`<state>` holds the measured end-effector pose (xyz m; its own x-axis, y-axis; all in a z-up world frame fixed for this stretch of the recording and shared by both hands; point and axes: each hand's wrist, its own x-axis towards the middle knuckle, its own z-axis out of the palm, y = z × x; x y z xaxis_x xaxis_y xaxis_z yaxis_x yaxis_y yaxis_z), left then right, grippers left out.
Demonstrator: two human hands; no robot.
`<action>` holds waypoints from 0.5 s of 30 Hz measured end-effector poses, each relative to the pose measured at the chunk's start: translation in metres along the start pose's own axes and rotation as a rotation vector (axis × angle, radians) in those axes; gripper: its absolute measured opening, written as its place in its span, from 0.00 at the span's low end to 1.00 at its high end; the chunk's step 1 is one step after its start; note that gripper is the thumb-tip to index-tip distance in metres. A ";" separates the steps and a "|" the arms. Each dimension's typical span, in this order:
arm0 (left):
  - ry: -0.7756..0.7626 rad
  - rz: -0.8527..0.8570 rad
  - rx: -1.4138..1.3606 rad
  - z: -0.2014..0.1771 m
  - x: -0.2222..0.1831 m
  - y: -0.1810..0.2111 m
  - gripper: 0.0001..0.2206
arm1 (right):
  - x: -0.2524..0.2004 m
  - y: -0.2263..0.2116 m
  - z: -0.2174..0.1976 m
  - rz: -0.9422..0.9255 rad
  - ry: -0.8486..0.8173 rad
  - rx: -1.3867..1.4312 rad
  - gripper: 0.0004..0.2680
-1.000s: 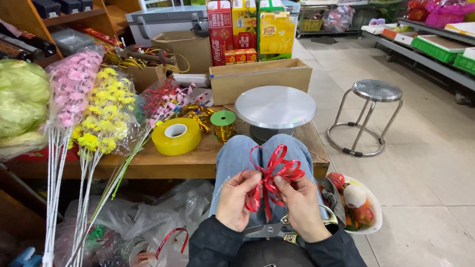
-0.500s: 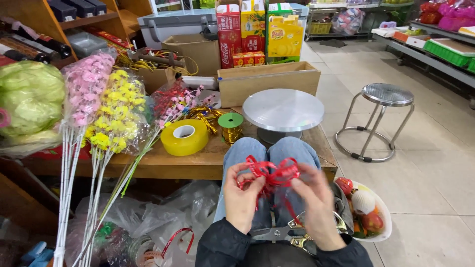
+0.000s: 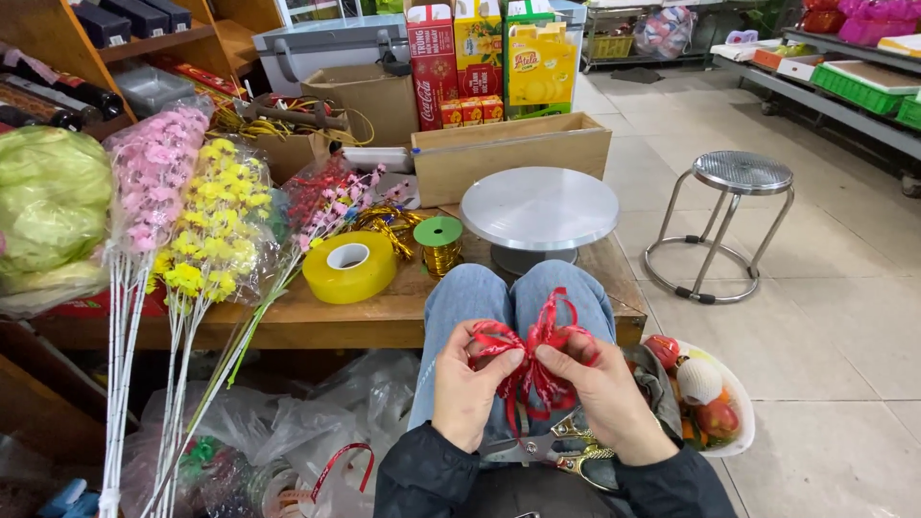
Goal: A person is sitting and crafting a decorative multi-loop bow from red ribbon using scissors.
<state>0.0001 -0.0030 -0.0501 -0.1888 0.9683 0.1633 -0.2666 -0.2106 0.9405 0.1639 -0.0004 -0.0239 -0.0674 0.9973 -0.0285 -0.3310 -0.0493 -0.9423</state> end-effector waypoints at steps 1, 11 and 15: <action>-0.032 0.036 0.026 -0.001 0.001 0.001 0.16 | -0.003 -0.007 0.003 0.083 -0.057 0.020 0.15; 0.073 -0.078 -0.091 0.002 -0.001 -0.009 0.16 | 0.025 0.049 -0.006 -0.080 0.137 0.280 0.03; -0.036 -0.014 -0.006 0.003 -0.003 -0.013 0.12 | 0.020 0.051 0.001 -0.177 0.123 0.218 0.04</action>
<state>0.0072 -0.0025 -0.0616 -0.1509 0.9753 0.1612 -0.2744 -0.1980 0.9410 0.1449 0.0166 -0.0723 0.1196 0.9898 0.0771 -0.5227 0.1288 -0.8427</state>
